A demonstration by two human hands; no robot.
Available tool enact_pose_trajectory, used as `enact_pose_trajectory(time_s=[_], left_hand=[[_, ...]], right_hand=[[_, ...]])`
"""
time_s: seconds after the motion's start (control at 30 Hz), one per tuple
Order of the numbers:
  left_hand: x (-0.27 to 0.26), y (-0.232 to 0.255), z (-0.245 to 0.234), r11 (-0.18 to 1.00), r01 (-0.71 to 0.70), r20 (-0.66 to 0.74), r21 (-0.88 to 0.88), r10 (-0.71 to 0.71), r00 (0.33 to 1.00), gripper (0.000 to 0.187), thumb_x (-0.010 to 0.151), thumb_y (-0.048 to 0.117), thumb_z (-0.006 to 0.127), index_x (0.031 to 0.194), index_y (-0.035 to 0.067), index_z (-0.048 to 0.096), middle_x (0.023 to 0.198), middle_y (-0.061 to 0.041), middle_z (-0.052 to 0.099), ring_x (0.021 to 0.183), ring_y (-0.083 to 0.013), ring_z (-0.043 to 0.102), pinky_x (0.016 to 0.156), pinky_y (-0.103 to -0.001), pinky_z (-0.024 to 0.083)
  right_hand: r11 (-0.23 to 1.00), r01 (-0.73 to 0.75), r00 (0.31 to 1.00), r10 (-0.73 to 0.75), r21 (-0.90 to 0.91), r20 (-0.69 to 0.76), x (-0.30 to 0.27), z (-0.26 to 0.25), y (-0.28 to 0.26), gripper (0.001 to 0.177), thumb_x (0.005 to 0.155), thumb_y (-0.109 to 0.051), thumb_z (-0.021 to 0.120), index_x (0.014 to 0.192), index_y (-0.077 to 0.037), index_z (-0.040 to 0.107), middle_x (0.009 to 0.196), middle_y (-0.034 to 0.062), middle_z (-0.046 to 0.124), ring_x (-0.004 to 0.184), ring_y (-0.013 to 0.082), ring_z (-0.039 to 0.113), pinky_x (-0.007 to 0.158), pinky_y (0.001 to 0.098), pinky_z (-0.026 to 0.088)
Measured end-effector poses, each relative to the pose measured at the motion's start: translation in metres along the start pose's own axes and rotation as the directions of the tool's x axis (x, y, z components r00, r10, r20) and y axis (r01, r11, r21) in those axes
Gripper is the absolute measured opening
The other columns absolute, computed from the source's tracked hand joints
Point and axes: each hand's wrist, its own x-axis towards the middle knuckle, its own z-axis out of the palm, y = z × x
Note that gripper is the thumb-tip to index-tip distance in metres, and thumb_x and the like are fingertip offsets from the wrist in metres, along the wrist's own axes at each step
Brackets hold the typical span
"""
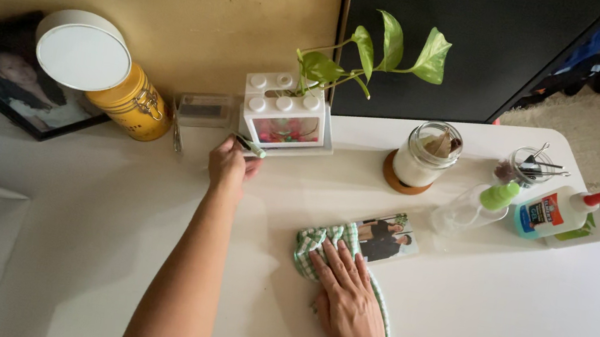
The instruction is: The person sprays liquid from a spray bottle onto a white desk and wipes the surface with a checkered cloth. They move items aside, wipe around a photo frame, a clock, a jar and a box, then wipe the closed lid of a laptop on the desk.
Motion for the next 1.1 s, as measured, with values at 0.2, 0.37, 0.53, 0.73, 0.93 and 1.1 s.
enact_pose_trajectory(time_s=[0.2,0.37,0.53,0.73,0.93,1.1], left_hand=[[-0.010,-0.004,0.001,0.599,-0.374,-0.178,0.708,0.663,0.727,0.032,0.095,0.026,0.058,0.120,0.011,0.070,0.113,-0.022,0.066,0.105,-0.0439,0.063,0.088,-0.053,0.050],[-0.023,0.007,0.003,0.667,-0.324,-0.146,0.671,0.547,0.824,0.036,0.089,0.040,0.070,0.111,0.012,0.073,0.114,-0.017,0.064,0.109,-0.0368,0.062,0.093,-0.048,0.051],[-0.023,-0.002,0.009,0.660,-0.387,-0.178,0.645,0.621,0.763,0.036,0.085,0.032,0.073,0.113,0.010,0.073,0.119,-0.016,0.062,0.110,-0.0361,0.062,0.094,-0.048,0.050],[-0.019,-0.004,0.010,0.465,-0.486,-0.052,0.740,0.760,0.647,0.033,0.088,0.020,0.072,0.120,0.014,0.078,0.111,-0.017,0.068,0.109,-0.0381,0.063,0.093,-0.048,0.051],[-0.017,0.032,0.007,0.601,-0.417,-0.068,0.682,0.620,0.782,0.028,0.084,0.024,0.078,0.109,0.012,0.080,0.096,-0.019,0.071,0.091,-0.0373,0.069,0.082,-0.048,0.054],[-0.029,0.028,0.001,0.612,-0.556,-0.165,0.563,0.742,0.650,0.027,0.086,0.025,0.077,0.106,0.007,0.077,0.095,-0.019,0.070,0.082,-0.0347,0.071,0.079,-0.045,0.056]], right_hand=[[1.000,-0.003,1.000,0.003,0.014,-0.006,0.001,-0.003,-0.001,0.064,0.082,-0.013,0.062,0.145,-0.008,0.051,0.157,0.0147,0.041,0.149,0.0344,0.028,0.121,0.0504,0.017],[1.000,0.000,1.000,0.001,0.010,-0.020,0.002,-0.002,-0.003,0.063,0.082,-0.012,0.060,0.145,-0.009,0.052,0.157,0.0145,0.041,0.149,0.0346,0.029,0.121,0.0501,0.017],[1.000,-0.027,0.999,0.027,-0.003,-0.017,0.002,-0.002,-0.002,0.061,0.084,-0.012,0.059,0.145,-0.010,0.053,0.157,0.0136,0.042,0.149,0.0334,0.029,0.121,0.0494,0.018],[0.999,-0.038,0.999,0.038,-0.001,-0.001,0.002,-0.002,-0.004,0.063,0.082,-0.012,0.060,0.144,-0.010,0.052,0.157,0.0135,0.041,0.149,0.0334,0.029,0.121,0.0494,0.018],[1.000,-0.018,1.000,0.018,-0.006,-0.024,0.002,-0.002,-0.003,0.061,0.085,-0.013,0.060,0.145,-0.010,0.052,0.158,0.0142,0.041,0.149,0.0345,0.029,0.121,0.0502,0.018],[1.000,-0.027,1.000,0.027,0.001,-0.011,0.004,-0.004,-0.005,0.062,0.083,-0.012,0.060,0.145,-0.010,0.052,0.158,0.0145,0.041,0.149,0.0349,0.029,0.121,0.0503,0.018]])
